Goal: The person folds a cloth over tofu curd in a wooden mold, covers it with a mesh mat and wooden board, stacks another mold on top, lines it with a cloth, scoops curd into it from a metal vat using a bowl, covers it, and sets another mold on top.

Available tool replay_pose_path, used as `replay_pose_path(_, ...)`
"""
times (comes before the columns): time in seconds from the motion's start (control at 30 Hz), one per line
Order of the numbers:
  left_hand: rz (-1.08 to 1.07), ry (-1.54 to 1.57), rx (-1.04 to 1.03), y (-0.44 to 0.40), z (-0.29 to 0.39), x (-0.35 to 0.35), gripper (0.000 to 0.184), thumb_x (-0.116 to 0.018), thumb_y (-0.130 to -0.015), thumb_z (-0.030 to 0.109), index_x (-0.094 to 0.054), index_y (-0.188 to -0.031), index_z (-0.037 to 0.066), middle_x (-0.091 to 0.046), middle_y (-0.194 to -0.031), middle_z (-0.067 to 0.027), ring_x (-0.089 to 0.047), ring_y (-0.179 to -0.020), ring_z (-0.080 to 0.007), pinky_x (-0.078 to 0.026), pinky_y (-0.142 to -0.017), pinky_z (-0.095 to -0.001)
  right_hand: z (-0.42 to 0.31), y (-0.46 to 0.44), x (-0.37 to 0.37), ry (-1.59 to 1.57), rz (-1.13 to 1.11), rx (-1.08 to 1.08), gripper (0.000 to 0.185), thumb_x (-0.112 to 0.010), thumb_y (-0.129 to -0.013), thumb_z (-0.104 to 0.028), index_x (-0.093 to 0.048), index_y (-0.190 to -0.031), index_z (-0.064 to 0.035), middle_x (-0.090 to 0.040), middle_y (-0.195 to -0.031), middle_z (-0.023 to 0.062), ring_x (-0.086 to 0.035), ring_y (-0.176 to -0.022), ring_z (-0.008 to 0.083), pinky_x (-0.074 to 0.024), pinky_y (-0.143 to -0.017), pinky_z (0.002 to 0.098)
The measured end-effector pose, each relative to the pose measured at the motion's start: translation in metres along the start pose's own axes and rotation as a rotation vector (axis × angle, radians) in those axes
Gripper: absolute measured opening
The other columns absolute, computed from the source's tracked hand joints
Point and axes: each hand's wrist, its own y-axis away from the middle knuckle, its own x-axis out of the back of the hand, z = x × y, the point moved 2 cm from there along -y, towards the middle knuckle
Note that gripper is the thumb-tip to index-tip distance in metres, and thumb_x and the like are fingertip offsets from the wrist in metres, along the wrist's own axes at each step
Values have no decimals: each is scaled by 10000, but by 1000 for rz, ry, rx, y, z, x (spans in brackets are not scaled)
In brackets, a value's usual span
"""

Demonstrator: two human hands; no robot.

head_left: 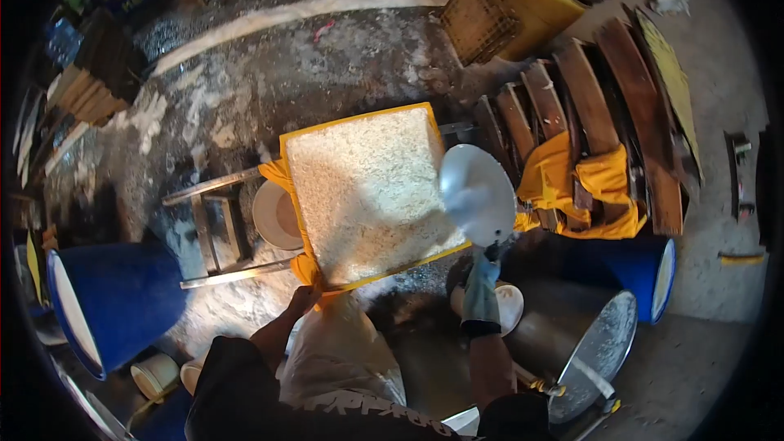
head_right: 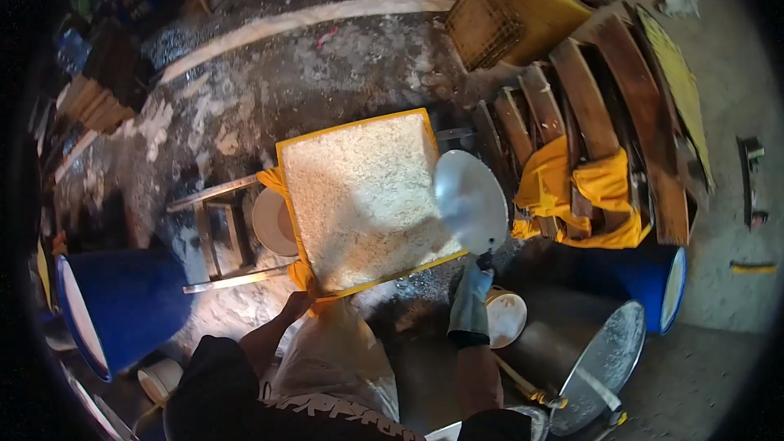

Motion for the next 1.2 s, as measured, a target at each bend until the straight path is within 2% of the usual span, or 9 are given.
replay_pose_path(0.1, 103, 961, 235, 25, 27, 16, 265, -636, -850, 288, -675, -888, 29, -628, -725, -45, -600, -623, -136, -512, -528, -301, -52, 56, 62, -24, 251, 100, 338, -730, -802, -232, -574, -1024, -31, -624, -771, 36, -562, -632, 143, -467, -554, 312)
replay_pose_path(0.27, -185, 943, 372, 55, 36, 28, 264, -654, -862, 264, -652, -1005, 43, -656, -838, -56, -610, -647, -129, -513, -499, -285, 11, 101, 234, -25, 437, 530, 496, -769, -775, -199, -531, -1171, -19, -607, -835, 28, -558, -676, 108, -464, -570, 276)
replay_pose_path(0.37, -588, 785, 412, 89, 60, 32, 268, -668, -882, 289, -666, -1103, 138, -671, -854, 6, -519, -595, -92, -456, -472, -232, 46, 168, 337, 128, 390, 365, 420, -765, -770, -129, -561, -1120, -18, -611, -915, 28, -557, -779, 114, -485, -693, 293)
replay_pose_path(0.5, -281, 474, 362, 159, 101, 33, 296, -705, -867, 317, -680, -1065, 99, -664, -840, -5, -453, -585, -71, -445, -532, -208, 173, 190, 453, -80, 246, 412, 238, -741, -759, -122, -615, -951, -56, -622, -822, 34, -583, -752, 151, -493, -692, 327)
replay_pose_path(0.57, -127, 492, 175, 157, 79, 22, 295, -701, -867, 318, -680, -1041, 82, -668, -850, -16, -472, -585, -87, -463, -547, -221, 179, 224, 486, 499, 363, 381, 149, -695, -774, -132, -624, -895, -82, -631, -795, 89, -628, -740, 238, -497, -666, 372)
replay_pose_path(0.77, 235, 1343, -112, 169, 82, 7, 182, -665, -849, 205, -620, -924, 46, -645, -873, -88, -669, -712, -224, -583, -657, -356, 171, 292, 521, 1002, 476, 233, 65, -615, -786, -102, -598, -847, -88, -626, -801, 160, -609, -732, 363, -466, -650, 438)
replay_pose_path(0.9, 371, 914, 342, 189, 89, 13, 229, -688, -826, 234, -626, -930, 39, -658, -851, -122, -631, -600, -215, -555, -524, -349, 174, 284, 528, 1043, 356, 175, 173, -668, -767, -137, -600, -914, -76, -647, -869, 174, -632, -818, 398, -496, -710, 464)
replay_pose_path(1.0, -213, 931, 239, 162, 35, 24, 236, -710, -830, 242, -652, -910, 28, -635, -729, -118, -591, -527, -201, -525, -495, -308, 149, 281, 513, 1056, 240, 88, 250, -701, -752, -157, -614, -968, -65, -663, -942, 191, -647, -899, 398, -518, -770, 462)
replay_pose_path(1.2, -184, 691, -70, 256, 86, 34, 265, -745, -841, 189, -693, -875, -68, -663, -725, -132, -610, -557, -174, -468, -499, -275, 138, 247, 492, 1391, 59, -18, 346, -721, -785, -237, -633, -1072, -64, -665, -1048, 215, -662, -971, 377, -543, -824, 457)
